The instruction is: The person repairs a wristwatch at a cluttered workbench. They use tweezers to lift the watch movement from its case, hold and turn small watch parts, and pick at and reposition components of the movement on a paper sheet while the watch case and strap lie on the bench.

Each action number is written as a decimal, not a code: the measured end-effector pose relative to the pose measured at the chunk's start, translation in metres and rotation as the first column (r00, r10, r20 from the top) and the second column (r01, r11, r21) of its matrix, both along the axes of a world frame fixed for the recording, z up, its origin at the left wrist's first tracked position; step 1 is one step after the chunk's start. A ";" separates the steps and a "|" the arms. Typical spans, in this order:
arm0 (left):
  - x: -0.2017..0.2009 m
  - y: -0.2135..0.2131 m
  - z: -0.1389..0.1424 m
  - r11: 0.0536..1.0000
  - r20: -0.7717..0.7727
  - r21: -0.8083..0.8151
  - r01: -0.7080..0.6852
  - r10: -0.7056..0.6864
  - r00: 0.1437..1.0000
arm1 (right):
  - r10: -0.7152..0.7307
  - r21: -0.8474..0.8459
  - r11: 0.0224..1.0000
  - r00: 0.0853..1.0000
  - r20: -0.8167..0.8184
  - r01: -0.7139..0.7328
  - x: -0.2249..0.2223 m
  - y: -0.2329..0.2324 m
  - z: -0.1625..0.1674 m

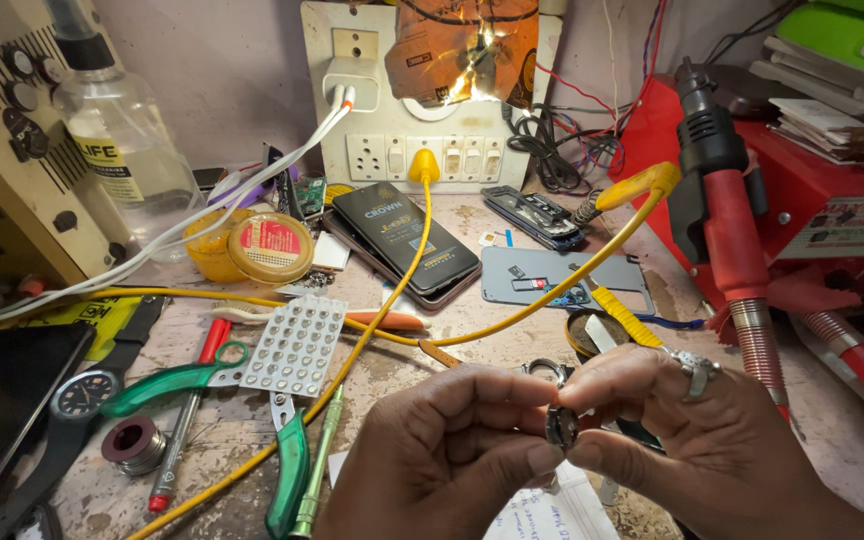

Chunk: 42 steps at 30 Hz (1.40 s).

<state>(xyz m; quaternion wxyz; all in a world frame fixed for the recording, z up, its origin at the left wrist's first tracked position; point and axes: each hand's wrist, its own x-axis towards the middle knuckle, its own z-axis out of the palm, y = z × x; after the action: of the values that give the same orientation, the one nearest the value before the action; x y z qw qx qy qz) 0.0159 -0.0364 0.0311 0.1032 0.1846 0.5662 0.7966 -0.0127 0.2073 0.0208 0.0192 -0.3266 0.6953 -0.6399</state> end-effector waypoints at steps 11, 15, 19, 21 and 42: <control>0.004 0.001 0.000 0.999 -0.029 0.040 -0.030 0.031 0.999 | -0.096 -0.001 0.995 0.984 -0.153 0.097 0.004 -0.006 0.008; 0.006 0.001 0.001 0.997 -0.043 0.079 -0.025 0.028 0.999 | -0.150 0.163 0.958 0.897 -0.415 0.235 0.007 -0.008 0.013; 0.008 0.000 0.003 0.998 -0.046 0.037 -0.046 0.048 0.998 | -0.163 0.135 0.961 0.889 -0.428 0.241 0.009 -0.010 0.010; 0.009 -0.001 0.005 0.998 -0.044 0.027 -0.052 0.053 0.998 | -0.173 0.157 0.954 0.897 -0.408 0.255 0.009 -0.009 0.008; 0.006 0.000 -0.008 0.990 -0.010 0.135 -0.031 0.033 0.999 | -0.226 0.200 0.914 0.852 -0.473 0.353 0.014 -0.004 0.000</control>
<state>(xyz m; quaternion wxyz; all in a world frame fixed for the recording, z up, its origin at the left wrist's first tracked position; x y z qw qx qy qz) 0.0223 -0.0367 0.0235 0.0742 0.1871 0.5146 0.8335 0.0013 0.2029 0.0211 -0.1899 -0.3469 0.8060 -0.4404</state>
